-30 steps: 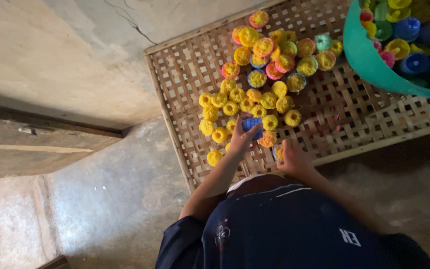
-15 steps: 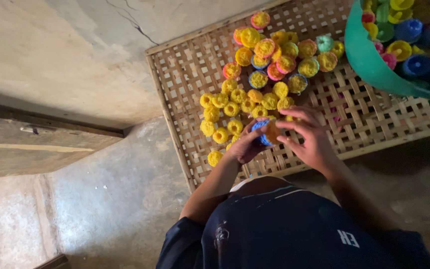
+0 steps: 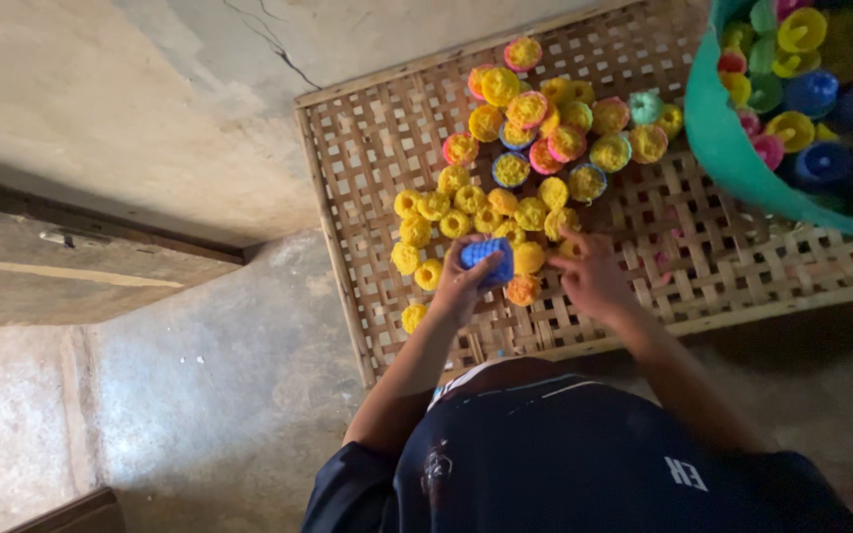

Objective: The person arranges small yellow flower-like items on a woven mat, placing them in neat rows. They also handle colorful plastic molds, removing the yellow items and setting the molds aside.

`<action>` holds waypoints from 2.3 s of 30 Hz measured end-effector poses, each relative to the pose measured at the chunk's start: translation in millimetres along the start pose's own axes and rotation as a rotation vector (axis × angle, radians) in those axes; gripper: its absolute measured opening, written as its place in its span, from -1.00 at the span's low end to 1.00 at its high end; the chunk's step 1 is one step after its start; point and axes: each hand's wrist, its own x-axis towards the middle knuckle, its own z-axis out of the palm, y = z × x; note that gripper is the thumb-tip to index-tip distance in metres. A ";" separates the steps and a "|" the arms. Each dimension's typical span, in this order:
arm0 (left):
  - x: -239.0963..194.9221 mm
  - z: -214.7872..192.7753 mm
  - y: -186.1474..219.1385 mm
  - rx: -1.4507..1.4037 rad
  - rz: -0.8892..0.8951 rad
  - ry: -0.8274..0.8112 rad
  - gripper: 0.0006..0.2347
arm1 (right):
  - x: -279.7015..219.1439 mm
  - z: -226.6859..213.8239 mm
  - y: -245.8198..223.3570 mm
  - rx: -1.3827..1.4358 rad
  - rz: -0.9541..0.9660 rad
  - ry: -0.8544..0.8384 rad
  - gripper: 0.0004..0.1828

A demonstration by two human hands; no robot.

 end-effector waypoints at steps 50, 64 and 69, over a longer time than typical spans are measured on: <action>280.1 -277.7 267.5 1.253 0.632 0.676 -0.75 | 426.0 231.2 -73.6 -0.202 0.053 -0.102 -0.41; 271.9 -267.2 281.0 1.279 0.414 0.667 -0.76 | 468.6 265.5 -66.4 0.067 0.080 0.122 -0.46; 281.6 -280.3 263.7 1.274 0.508 0.676 -0.78 | 487.5 311.5 -64.4 0.290 0.205 0.176 -0.63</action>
